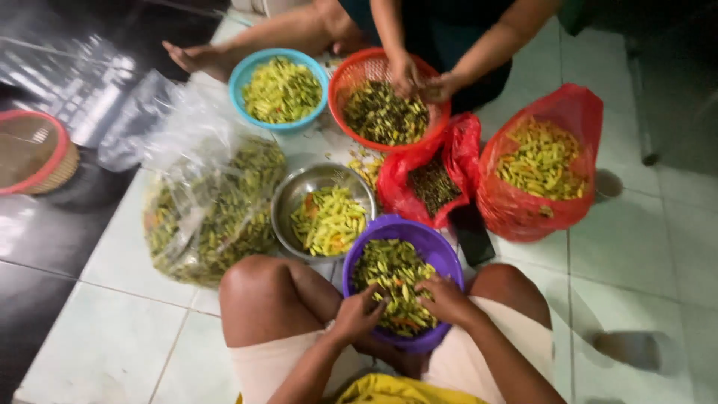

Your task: Removing the stems from green chilies by hand and placing them into a bowl for processing.

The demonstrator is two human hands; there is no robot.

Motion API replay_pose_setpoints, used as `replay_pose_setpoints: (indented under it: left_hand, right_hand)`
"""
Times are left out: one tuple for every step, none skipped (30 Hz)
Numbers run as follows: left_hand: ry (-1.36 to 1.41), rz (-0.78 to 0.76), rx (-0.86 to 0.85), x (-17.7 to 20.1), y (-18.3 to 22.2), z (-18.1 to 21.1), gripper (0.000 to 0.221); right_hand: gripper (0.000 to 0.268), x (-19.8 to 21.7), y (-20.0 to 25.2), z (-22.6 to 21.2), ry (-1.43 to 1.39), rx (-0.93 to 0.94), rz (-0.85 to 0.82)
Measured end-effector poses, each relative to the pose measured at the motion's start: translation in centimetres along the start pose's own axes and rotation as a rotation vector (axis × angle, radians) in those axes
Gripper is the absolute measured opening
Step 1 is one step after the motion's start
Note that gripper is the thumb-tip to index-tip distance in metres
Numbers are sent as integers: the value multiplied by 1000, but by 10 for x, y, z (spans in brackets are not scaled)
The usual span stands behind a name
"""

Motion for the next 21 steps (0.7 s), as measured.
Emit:
replay_pose_setpoints:
  left_hand:
    - [-14, 21, -7, 7, -2, 3, 44]
    - [1, -30, 1, 12, -3, 6, 37]
    - [29, -95, 15, 8, 3, 12, 31]
    - [30, -89, 14, 10, -1, 11, 31]
    - [4, -70, -7, 8, -1, 10, 33]
    - [-22, -51, -28, 7, 0, 9, 36]
    - [-17, -48, -25, 4, -1, 6, 36]
    - [-29, -33, -32, 1, 0, 4, 40]
    - [-42, -12, -39, -1, 0, 0, 45]
    - [-38, -2, -35, -1, 3, 1, 45]
    - [-27, -44, -27, 1, 2, 1, 42]
    - [-17, -86, -20, 2, 1, 2, 39]
    - [-12, -70, -13, 3, 1, 3, 39]
    - [10, -57, -50, 4, 1, 3, 33]
    - [37, -46, -87, 3, 2, 4, 28]
    - [45, -31, -80, 5, 1, 5, 28]
    - [24, -61, -90, 6, 0, 7, 27]
    - [3, -90, -101, 7, 0, 8, 26]
    - [13, -65, -78, 6, 1, 7, 26]
    - [22, -39, -101, 6, 1, 7, 25]
    - [28, -24, -132, 6, 1, 8, 24]
  right_hand:
    - [33, 13, 2, -13, 7, 20, 15]
    - [34, 22, 4, -24, -54, -43, -80]
    - [35, 27, 20, -32, -117, -121, -190]
    - [35, 25, 15, -27, -112, -117, -189]
    - [41, 21, 16, -22, -74, -23, -187]
    - [48, 16, 17, -18, -38, 72, -185]
    - [48, 18, 18, -20, -33, 72, -191]
    - [50, 20, 20, -22, -17, 16, -217]
    - [52, 21, 19, -25, 4, -37, -243]
    - [52, 20, 24, -27, 14, -31, -248]
    - [50, 24, 25, -30, -41, -35, -214]
    - [49, 27, 27, -32, -95, -38, -181]
    - [49, 32, 27, -37, -82, -27, -187]
    - [43, 35, 28, -42, -119, -69, -204]
    - [38, 39, 31, -45, -155, -116, -224]
    - [38, 40, 37, -47, -140, -110, -234]
    - [41, 44, 40, -49, -184, -93, -233]
    - [44, 48, 43, -51, -228, -77, -233]
    - [44, 44, 41, -43, -209, -59, -257]
    - [45, 42, 38, -34, -170, -51, -281]
    - [46, 38, 39, -25, -139, -50, -296]
Point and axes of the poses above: each hand's wrist, its own y-axis away from the middle knuckle, its own x-axis out of the back of the hand, z = x × y, the point moved 2 cm from there along -y, towards the middle knuckle, and after that the axes turned 9 degrees about -z, right-handed, at the moved point
